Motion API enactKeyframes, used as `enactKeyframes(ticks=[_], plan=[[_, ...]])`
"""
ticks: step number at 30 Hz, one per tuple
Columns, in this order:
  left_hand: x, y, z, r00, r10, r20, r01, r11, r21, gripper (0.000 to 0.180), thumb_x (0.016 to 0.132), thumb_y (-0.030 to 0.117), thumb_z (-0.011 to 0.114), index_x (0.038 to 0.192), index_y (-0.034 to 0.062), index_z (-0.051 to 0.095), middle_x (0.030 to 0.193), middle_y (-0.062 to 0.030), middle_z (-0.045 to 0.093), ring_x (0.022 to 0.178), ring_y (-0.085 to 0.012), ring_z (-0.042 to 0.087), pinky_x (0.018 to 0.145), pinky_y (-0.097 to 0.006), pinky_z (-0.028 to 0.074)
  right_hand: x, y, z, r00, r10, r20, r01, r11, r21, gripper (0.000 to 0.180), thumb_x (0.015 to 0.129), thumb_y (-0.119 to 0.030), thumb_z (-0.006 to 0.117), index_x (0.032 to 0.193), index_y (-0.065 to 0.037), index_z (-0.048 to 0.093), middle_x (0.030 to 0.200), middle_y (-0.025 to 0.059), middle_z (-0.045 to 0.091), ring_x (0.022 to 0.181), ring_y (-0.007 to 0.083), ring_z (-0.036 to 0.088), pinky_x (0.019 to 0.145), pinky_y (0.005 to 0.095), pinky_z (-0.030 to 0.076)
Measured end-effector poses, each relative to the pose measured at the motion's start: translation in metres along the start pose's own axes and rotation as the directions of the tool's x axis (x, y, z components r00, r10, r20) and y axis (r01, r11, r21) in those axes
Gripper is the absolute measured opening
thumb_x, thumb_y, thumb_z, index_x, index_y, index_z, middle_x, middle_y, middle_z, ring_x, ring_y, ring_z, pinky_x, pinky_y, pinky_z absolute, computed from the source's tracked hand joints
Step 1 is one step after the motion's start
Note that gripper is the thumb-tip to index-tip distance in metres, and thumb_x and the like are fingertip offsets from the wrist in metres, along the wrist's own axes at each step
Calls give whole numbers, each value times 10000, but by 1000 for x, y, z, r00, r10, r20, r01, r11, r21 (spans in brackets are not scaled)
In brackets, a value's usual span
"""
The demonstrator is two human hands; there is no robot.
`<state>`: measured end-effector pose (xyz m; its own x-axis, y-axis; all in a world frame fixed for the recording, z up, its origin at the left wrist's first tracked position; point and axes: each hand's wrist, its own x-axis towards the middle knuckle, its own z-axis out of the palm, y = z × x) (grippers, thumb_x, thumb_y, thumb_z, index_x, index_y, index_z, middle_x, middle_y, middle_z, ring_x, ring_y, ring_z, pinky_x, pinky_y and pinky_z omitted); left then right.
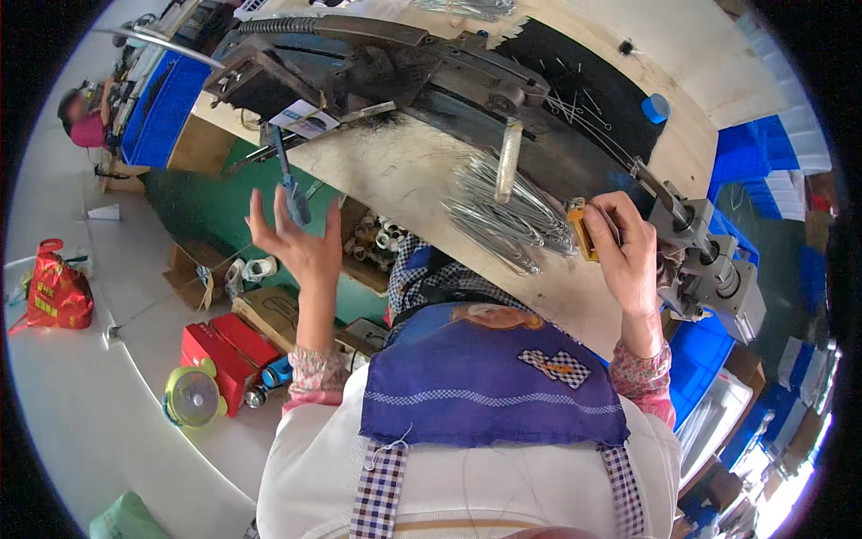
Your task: Assembling small metal components into a spring-loaded machine for processing.
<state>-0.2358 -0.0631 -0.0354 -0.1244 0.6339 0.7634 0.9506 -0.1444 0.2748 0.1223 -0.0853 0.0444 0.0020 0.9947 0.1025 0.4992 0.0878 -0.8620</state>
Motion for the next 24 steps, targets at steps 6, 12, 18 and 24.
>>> enactKeyframes(ticks=[6,12,18,24], plan=[[5,-139,-13,858,-496,136,366,774,516,619,809,138,605,1399,202,427,822,-162,686,692,-345,661,601,-460,508,-12,4,0,998,36,-50,-38,998,-54,109,895,-105,607,894,-2,571,696,50,567,611,61,502,563,230,413],[-16,-184,-19,884,-451,122,402,867,295,507,784,-17,500,1280,74,548,1029,-231,627,943,-374,605,815,-443,474,-29,22,-1,980,190,-52,-192,981,-34,139,899,-140,602,902,-4,571,697,27,551,646,43,464,584,220,406],[-2,-92,5,988,-81,-133,107,973,206,662,753,1,559,1378,-36,343,1279,-194,471,1193,-401,420,993,-450,361,-34,19,2,966,241,-95,-242,970,1,124,898,-126,591,892,-4,571,702,33,562,650,57,474,598,231,417],[8,-126,4,984,-171,40,115,798,591,635,768,89,626,1356,-8,407,1249,-189,494,979,-329,509,793,-432,455,-32,23,9,966,241,-92,-240,970,29,127,901,-130,585,882,-5,571,695,38,558,646,61,474,596,231,413]])
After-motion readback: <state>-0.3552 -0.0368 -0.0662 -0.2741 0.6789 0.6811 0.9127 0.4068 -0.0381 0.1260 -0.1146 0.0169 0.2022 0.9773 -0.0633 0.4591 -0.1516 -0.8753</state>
